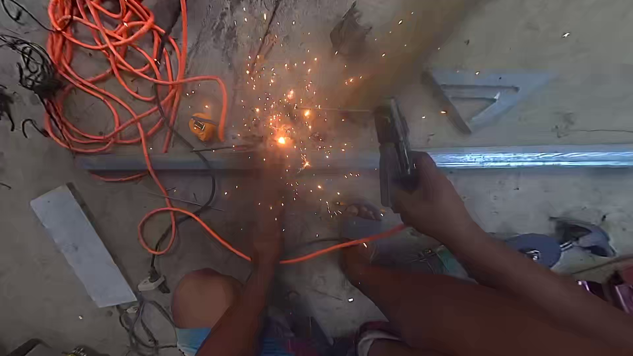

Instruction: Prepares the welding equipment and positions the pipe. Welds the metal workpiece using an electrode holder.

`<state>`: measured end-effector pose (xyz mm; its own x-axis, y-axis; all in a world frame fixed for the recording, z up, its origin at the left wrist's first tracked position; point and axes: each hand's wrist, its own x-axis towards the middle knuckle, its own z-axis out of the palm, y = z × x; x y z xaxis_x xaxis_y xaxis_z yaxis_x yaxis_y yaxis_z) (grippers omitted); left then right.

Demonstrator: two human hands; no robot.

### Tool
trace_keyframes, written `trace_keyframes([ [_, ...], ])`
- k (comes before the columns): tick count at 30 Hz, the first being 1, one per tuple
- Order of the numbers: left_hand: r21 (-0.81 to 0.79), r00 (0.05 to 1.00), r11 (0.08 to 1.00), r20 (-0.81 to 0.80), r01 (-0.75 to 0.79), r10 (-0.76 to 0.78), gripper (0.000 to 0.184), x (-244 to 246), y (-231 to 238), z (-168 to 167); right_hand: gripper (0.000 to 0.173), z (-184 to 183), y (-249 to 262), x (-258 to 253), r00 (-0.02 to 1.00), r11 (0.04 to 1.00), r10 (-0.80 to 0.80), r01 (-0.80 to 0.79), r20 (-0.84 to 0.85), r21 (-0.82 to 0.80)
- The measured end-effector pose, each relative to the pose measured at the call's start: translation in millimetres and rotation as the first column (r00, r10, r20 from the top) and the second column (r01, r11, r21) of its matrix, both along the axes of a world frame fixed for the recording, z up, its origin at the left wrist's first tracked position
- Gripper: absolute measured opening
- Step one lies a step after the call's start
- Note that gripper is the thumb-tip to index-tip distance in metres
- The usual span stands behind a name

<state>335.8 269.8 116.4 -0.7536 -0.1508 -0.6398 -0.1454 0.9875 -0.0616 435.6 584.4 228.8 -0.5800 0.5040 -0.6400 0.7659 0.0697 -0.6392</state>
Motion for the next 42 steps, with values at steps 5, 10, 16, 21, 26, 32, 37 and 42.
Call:
trace_keyframes([
  [5,0.075,1.000,0.997,0.001,-0.031,0.031,0.087,-0.1,-1.3,6.0,0.052,9.8,-7.0,3.9,0.995,0.999,-0.048,0.047,-0.088,-0.012],
  [10,0.150,0.998,0.988,-0.064,0.021,-0.011,0.099,0.8,-8.4,3.2,0.051,21.5,-19.7,17.5,0.983,0.997,-0.072,0.068,-0.168,-0.034],
  [16,0.121,0.998,0.992,-0.056,0.042,-0.035,0.090,1.8,-8.2,3.6,0.052,35.2,-30.9,24.7,0.965,0.989,-0.148,0.147,-0.216,-0.024],
  [21,0.203,0.996,0.977,0.037,0.071,-0.080,0.083,-14.3,-20.5,5.1,0.049,53.3,-35.7,26.0,0.870,0.959,-0.282,0.263,-0.404,-0.102],
  [26,0.445,0.974,0.896,0.201,0.001,-0.101,0.088,-31.2,-44.1,12.1,0.044,51.2,-34.6,45.5,0.818,0.935,-0.354,0.303,-0.453,-0.184],
  [32,0.654,0.845,0.709,0.511,-0.265,-0.156,0.080,-39.0,-59.5,38.4,0.046,37.4,-32.7,50.7,0.861,0.937,-0.338,0.272,-0.379,-0.218],
  [37,0.715,0.789,0.476,0.611,-0.512,-0.069,0.079,-36.5,-76.3,52.8,0.043,35.2,-29.2,41.0,0.831,0.928,-0.361,0.277,-0.422,-0.249],
  [42,0.683,0.722,0.453,0.682,-0.573,-0.114,0.104,-54.1,-81.0,45.7,0.042,38.4,-31.9,35.8,0.801,0.939,-0.333,0.237,-0.497,-0.248],
])
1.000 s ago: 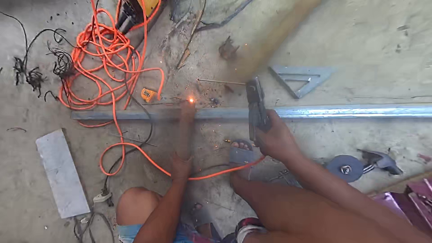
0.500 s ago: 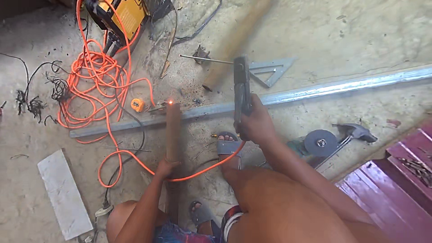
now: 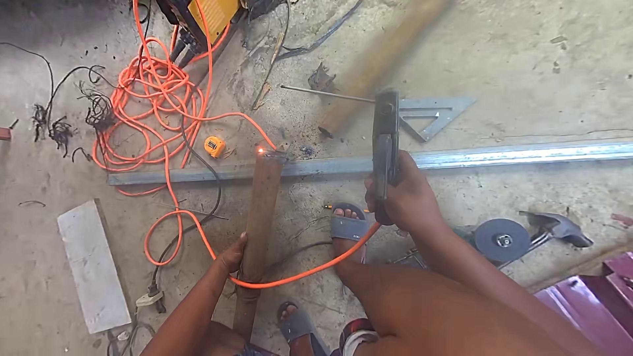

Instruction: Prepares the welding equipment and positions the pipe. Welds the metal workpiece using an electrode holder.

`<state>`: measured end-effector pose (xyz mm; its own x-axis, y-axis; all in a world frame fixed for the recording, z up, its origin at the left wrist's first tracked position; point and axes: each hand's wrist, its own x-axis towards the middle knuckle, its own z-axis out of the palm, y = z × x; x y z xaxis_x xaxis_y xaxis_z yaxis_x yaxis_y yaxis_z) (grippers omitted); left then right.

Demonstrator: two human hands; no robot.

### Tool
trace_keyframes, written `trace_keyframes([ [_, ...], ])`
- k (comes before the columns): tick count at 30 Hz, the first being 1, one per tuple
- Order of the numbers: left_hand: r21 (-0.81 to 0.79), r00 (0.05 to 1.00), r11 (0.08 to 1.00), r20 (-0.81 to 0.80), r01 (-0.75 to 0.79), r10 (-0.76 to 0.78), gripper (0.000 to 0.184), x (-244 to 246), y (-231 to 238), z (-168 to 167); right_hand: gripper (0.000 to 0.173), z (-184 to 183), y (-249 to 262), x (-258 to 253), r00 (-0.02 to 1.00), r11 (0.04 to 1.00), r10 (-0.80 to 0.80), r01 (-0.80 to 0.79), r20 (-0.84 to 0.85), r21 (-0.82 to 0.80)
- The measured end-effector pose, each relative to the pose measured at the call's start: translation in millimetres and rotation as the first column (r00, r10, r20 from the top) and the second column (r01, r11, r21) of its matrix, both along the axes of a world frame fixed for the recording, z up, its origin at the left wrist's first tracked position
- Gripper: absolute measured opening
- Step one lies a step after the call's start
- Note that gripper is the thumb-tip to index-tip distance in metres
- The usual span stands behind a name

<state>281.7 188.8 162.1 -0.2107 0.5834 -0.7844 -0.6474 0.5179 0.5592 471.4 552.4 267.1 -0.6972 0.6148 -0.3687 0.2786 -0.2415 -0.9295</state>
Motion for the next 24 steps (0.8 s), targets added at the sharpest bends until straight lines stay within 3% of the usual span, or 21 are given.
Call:
trace_keyframes([
  [2,0.003,0.998,0.999,-0.014,-0.053,0.053,0.098,-4.2,3.9,-2.9,0.041,-0.6,-2.2,-0.7,0.999,0.999,0.041,-0.041,-0.008,0.017],
  [6,0.187,0.984,0.967,0.000,-0.175,0.178,0.072,-18.6,-0.7,-28.7,0.042,-0.2,-5.4,6.6,0.997,0.996,0.076,-0.077,0.023,0.048],
  [8,0.220,0.984,0.959,0.053,-0.178,0.170,0.078,-30.4,-9.3,-37.6,0.043,-1.6,-6.2,11.4,0.997,0.996,0.073,-0.074,0.029,0.056],
  [11,0.062,0.983,0.986,-0.089,-0.158,0.163,0.087,-34.2,-9.8,-20.0,0.043,-4.2,-6.9,17.4,0.998,0.995,0.063,-0.065,0.028,0.077],
  [14,-0.101,0.952,0.990,-0.299,-0.096,0.061,0.074,-28.5,-0.5,0.4,0.041,-6.3,-7.7,17.9,0.998,0.994,0.053,-0.055,0.018,0.098],
  [16,-0.182,0.941,0.982,-0.337,-0.043,-0.021,0.060,-21.4,6.4,8.9,0.041,-7.8,-7.6,17.7,0.998,0.990,0.063,-0.064,0.006,0.123],
  [19,-0.259,0.916,0.966,-0.383,0.020,-0.122,0.061,-15.9,12.7,12.0,0.042,-7.3,-6.8,16.0,0.996,0.979,0.093,-0.092,0.002,0.182],
  [24,-0.258,0.907,0.966,-0.401,0.025,-0.130,0.057,-11.1,12.9,9.9,0.041,-4.3,-9.9,18.5,0.994,0.979,0.107,-0.108,0.017,0.173],
])
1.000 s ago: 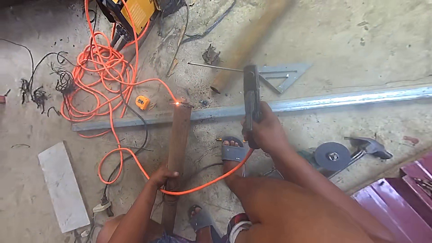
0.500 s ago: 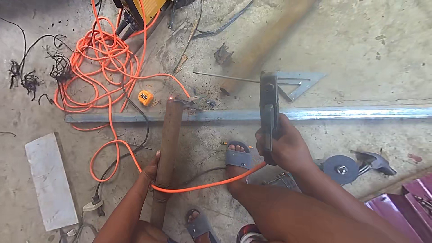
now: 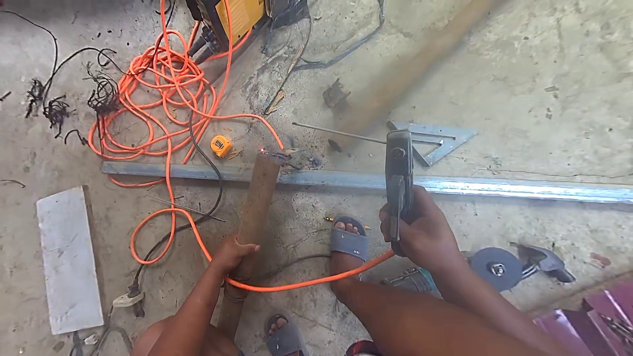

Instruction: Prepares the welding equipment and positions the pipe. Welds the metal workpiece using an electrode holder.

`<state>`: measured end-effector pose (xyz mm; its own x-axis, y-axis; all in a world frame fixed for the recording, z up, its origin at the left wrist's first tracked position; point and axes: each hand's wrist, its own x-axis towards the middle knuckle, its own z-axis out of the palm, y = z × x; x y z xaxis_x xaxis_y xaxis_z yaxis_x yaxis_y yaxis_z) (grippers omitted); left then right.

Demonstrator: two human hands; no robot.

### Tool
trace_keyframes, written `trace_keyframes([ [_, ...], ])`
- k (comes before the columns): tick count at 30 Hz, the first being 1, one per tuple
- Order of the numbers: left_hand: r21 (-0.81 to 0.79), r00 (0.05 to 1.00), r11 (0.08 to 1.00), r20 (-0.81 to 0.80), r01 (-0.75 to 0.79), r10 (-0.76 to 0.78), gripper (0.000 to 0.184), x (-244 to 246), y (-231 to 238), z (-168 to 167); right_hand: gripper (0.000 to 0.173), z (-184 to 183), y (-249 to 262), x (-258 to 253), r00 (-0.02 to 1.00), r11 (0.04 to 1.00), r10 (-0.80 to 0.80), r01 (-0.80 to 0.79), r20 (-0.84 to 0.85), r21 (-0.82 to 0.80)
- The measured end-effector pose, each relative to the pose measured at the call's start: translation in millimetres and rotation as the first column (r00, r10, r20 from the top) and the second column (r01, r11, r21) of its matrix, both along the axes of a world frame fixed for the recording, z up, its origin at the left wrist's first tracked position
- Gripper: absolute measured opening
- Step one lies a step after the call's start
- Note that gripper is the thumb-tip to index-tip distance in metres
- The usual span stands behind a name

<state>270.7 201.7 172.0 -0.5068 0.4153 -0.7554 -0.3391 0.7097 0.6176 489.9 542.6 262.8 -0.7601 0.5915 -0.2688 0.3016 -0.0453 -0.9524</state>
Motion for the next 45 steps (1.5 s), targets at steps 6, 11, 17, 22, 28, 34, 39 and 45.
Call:
trace_keyframes([
  [6,-0.064,0.990,0.997,-0.138,-0.045,0.036,0.057,3.1,-2.2,10.8,0.041,-1.0,-1.5,7.7,0.999,1.000,-0.020,0.020,0.025,0.000],
  [11,-0.131,0.955,0.983,-0.285,-0.129,0.087,0.061,-1.7,-1.8,22.8,0.045,-3.0,-3.9,-2.6,0.999,0.998,0.040,-0.041,0.010,0.057],
  [17,-0.216,0.953,0.971,-0.303,-0.097,0.028,0.061,10.5,11.4,19.7,0.048,14.1,5.8,-19.7,0.983,0.915,0.128,-0.168,0.129,0.367],
  [22,-0.283,0.947,0.956,-0.319,-0.070,-0.025,0.063,13.3,22.1,8.2,0.053,11.7,14.0,-18.3,0.967,0.884,0.150,-0.225,0.208,0.409],
  [28,-0.352,0.953,0.936,-0.285,-0.003,-0.104,0.067,13.7,28.3,9.8,0.055,14.4,17.7,-24.1,0.940,0.869,0.184,-0.292,0.288,0.399],
  [34,-0.354,0.957,0.935,-0.275,-0.009,-0.095,0.070,15.8,29.9,9.2,0.055,14.4,10.0,-29.6,0.909,0.845,0.231,-0.364,0.347,0.392],
  [39,-0.363,0.955,0.932,-0.279,-0.011,-0.098,0.069,16.0,28.7,8.5,0.055,13.5,6.4,-28.7,0.908,0.840,0.223,-0.364,0.356,0.402],
  [45,-0.349,0.956,0.937,-0.280,-0.011,-0.092,0.068,15.2,27.4,7.1,0.054,14.2,4.2,-29.8,0.902,0.845,0.221,-0.367,0.370,0.389],
])
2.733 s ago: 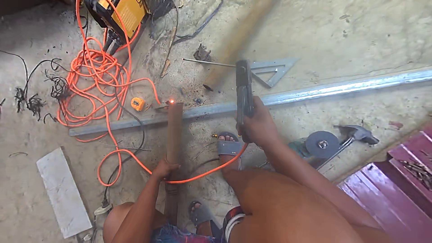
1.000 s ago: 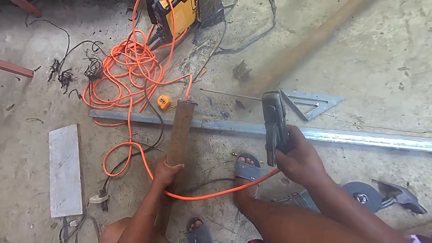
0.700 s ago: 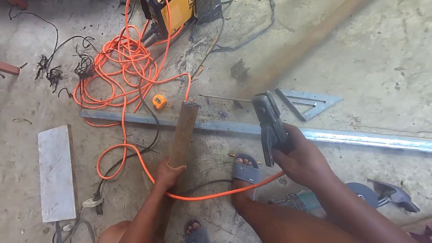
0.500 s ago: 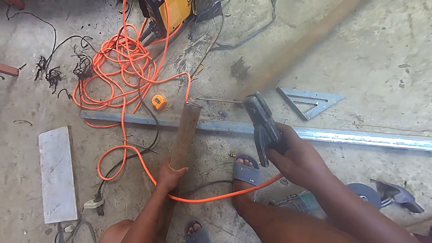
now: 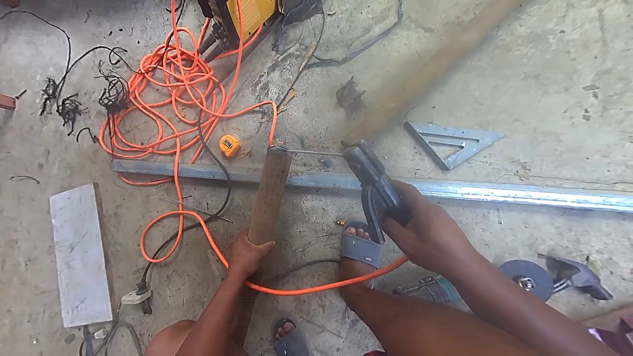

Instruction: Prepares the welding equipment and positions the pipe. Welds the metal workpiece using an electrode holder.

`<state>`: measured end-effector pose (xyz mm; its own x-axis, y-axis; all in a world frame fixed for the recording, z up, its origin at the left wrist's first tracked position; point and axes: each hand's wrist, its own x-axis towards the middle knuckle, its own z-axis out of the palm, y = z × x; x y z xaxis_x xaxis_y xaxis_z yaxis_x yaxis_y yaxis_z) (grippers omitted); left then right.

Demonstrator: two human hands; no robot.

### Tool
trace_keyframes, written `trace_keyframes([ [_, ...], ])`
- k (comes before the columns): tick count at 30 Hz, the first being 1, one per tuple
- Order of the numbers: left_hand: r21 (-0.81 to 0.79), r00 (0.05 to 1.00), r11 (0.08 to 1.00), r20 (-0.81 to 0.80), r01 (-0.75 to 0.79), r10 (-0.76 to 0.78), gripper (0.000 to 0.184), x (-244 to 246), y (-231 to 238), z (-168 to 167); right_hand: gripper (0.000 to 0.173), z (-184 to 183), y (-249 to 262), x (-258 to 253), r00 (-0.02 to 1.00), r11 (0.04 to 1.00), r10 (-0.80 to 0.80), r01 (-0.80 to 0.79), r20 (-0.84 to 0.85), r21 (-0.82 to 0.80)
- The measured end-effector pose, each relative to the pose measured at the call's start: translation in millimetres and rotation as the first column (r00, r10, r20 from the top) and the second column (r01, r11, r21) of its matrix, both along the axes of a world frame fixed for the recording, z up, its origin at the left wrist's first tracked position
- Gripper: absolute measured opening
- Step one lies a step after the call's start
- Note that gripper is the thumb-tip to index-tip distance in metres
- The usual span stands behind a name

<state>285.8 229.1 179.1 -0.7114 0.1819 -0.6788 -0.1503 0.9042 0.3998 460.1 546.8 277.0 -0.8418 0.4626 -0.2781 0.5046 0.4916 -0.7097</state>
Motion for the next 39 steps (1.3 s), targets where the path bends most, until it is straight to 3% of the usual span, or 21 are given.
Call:
trace_keyframes([
  [16,0.015,0.998,0.999,-0.041,0.050,-0.050,0.069,3.9,-4.3,1.9,0.054,11.0,-5.6,-7.5,0.995,0.999,0.033,-0.034,0.098,0.004],
  [19,-0.030,0.999,0.999,0.007,0.038,-0.038,0.072,1.2,2.2,9.1,0.056,8.2,-8.8,-1.9,0.999,1.000,-0.031,0.031,-0.028,-0.002],
  [23,-0.066,0.999,0.998,0.027,0.025,-0.023,0.083,-1.8,5.8,10.8,0.058,9.5,-9.2,-2.1,0.999,0.998,-0.054,0.053,-0.007,-0.046],
  [39,-0.020,1.000,1.000,-0.002,-0.003,0.002,0.068,0.6,2.6,5.8,0.053,-6.7,-10.4,-2.0,1.000,1.000,0.014,-0.014,-0.007,0.007],
])
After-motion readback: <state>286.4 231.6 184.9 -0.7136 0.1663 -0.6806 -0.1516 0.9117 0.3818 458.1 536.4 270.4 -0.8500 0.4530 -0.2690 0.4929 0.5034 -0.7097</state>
